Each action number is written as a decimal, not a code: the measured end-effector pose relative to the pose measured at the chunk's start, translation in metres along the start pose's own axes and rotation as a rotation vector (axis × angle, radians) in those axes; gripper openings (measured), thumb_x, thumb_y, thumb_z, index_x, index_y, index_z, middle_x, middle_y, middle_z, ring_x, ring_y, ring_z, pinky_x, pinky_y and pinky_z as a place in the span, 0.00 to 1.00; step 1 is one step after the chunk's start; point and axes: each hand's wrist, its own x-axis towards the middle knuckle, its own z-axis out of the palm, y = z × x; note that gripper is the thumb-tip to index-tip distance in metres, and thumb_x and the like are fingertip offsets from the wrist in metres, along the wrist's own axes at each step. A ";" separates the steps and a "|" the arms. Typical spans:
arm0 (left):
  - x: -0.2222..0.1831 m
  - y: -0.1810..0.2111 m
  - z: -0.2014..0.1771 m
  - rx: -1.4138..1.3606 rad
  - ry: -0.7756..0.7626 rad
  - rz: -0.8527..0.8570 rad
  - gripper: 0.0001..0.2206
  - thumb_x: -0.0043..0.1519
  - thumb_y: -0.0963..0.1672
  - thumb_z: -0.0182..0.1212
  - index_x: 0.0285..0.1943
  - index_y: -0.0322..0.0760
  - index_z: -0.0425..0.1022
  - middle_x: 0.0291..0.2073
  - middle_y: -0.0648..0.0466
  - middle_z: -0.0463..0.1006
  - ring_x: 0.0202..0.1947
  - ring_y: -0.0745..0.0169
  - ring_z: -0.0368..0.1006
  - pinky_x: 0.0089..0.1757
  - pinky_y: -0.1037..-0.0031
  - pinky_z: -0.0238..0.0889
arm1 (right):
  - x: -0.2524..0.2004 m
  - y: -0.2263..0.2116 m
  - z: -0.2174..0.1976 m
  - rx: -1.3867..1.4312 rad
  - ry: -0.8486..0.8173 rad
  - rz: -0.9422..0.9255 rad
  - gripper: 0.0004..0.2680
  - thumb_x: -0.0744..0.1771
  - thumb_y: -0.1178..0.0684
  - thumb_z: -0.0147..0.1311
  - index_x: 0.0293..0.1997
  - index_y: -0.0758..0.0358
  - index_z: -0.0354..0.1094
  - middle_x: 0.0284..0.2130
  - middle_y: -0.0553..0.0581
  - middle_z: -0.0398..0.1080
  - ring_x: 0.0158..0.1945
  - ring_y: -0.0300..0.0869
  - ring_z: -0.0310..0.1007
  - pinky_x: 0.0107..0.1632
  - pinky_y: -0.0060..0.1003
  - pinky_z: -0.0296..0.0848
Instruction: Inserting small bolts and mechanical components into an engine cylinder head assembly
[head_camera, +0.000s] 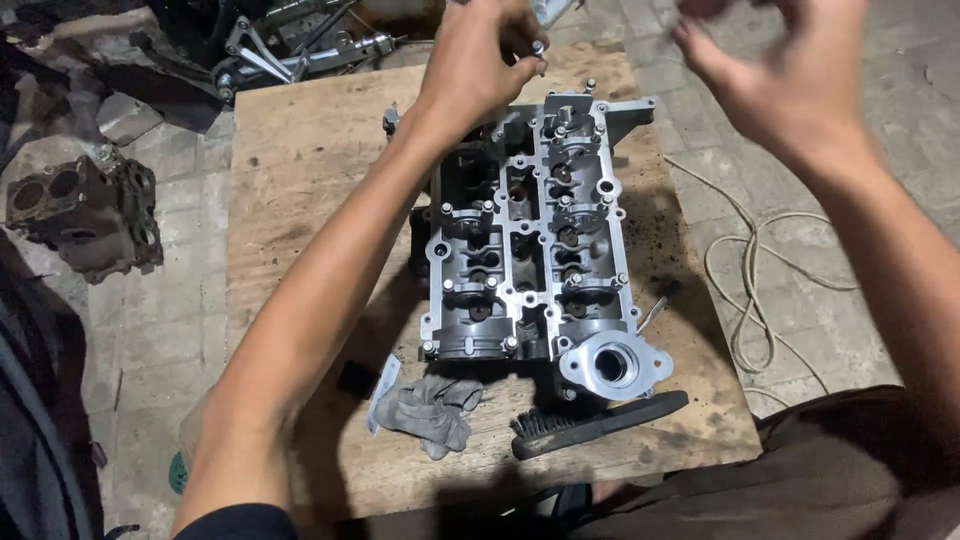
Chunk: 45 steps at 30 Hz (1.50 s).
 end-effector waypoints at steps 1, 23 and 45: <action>0.003 -0.006 0.005 0.015 -0.020 -0.021 0.08 0.47 0.35 0.72 0.35 0.32 0.83 0.25 0.54 0.85 0.23 0.68 0.81 0.28 0.77 0.75 | -0.014 0.000 -0.010 -0.022 -0.047 0.046 0.08 0.76 0.70 0.71 0.57 0.83 0.73 0.49 0.74 0.77 0.47 0.56 0.76 0.54 0.47 0.74; 0.008 -0.005 0.021 0.200 -0.315 -0.185 0.15 0.47 0.38 0.76 0.44 0.34 0.83 0.32 0.50 0.87 0.29 0.60 0.83 0.36 0.69 0.78 | -0.109 -0.027 -0.067 0.175 -0.068 0.483 0.12 0.71 0.75 0.64 0.58 0.84 0.63 0.48 0.73 0.71 0.51 0.54 0.74 0.62 0.44 0.74; -0.004 -0.015 0.022 0.063 -0.247 0.096 0.12 0.51 0.34 0.70 0.43 0.33 0.78 0.32 0.52 0.82 0.32 0.64 0.80 0.34 0.75 0.78 | -0.115 -0.027 -0.066 0.164 -0.126 0.451 0.13 0.71 0.77 0.65 0.59 0.86 0.63 0.49 0.75 0.71 0.52 0.56 0.75 0.64 0.47 0.74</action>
